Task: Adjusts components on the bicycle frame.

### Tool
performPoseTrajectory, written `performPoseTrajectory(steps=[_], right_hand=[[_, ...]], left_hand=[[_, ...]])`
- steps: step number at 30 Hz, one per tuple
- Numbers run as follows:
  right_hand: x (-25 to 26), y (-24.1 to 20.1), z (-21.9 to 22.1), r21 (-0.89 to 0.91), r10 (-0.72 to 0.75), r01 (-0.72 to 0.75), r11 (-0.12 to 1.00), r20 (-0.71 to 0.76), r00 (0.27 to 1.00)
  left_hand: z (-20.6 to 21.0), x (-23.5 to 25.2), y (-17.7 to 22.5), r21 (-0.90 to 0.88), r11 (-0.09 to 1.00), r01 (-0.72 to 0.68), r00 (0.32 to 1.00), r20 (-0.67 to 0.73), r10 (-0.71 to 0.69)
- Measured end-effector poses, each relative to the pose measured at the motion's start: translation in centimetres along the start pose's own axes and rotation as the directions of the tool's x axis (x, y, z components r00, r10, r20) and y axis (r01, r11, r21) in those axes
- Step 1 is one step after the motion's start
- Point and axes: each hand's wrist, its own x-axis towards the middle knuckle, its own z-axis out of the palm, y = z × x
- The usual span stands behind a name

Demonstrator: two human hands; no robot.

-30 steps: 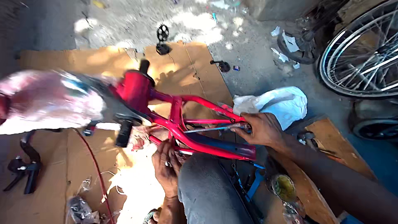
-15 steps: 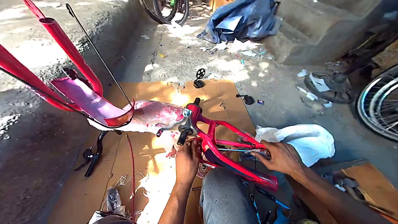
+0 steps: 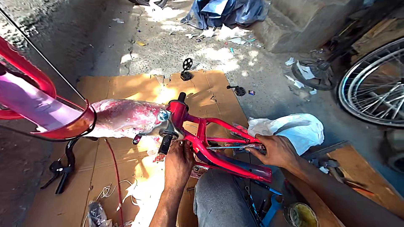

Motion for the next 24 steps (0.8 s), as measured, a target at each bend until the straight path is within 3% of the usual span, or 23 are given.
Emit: performPoseTrajectory(steps=[3,6,8,11,14,16,20,24], right_hand=[[0.1,-0.2,-0.2,-0.005,-0.009,0.009,1.0,-0.007,1.0],[-0.1,-0.3,0.0,-0.009,0.001,-0.001,1.0,0.009,1.0],[-0.2,-0.2,0.2,-0.013,0.017,-0.016,1.0,0.019,1.0],[0.1,-0.2,0.2,-0.031,0.01,-0.009,0.999,0.017,1.0],[-0.1,-0.2,0.4,-0.045,0.001,-0.001,0.999,-0.011,1.0],[-0.1,-0.1,0.6,-0.054,0.003,-0.004,0.999,-0.018,1.0],[-0.5,0.1,0.6,-0.062,0.005,-0.006,0.998,-0.013,1.0],[-0.5,0.2,0.4,-0.059,0.013,-0.013,0.998,0.0,1.0]], left_hand=[[1.1,-2.1,-0.8,-0.054,0.998,-0.041,0.993,-0.112,0.035],[4.5,-5.4,-2.8,-0.102,0.983,-0.152,0.939,-0.326,0.111],[5.5,-6.5,-3.9,-0.063,0.984,-0.165,0.918,-0.375,0.129],[5.2,-7.3,-4.3,-0.079,0.989,-0.129,0.936,-0.34,0.095],[3.7,-7.2,-2.8,-0.372,0.928,0.007,0.927,-0.347,-0.146],[2.5,-6.4,-2.4,-0.458,0.884,0.094,0.909,-0.322,-0.263],[0.9,-4.1,-2.3,-0.299,0.945,0.134,0.97,-0.156,-0.187],[0.8,-2.1,-1.6,-0.176,0.977,0.12,0.989,-0.06,-0.133]])
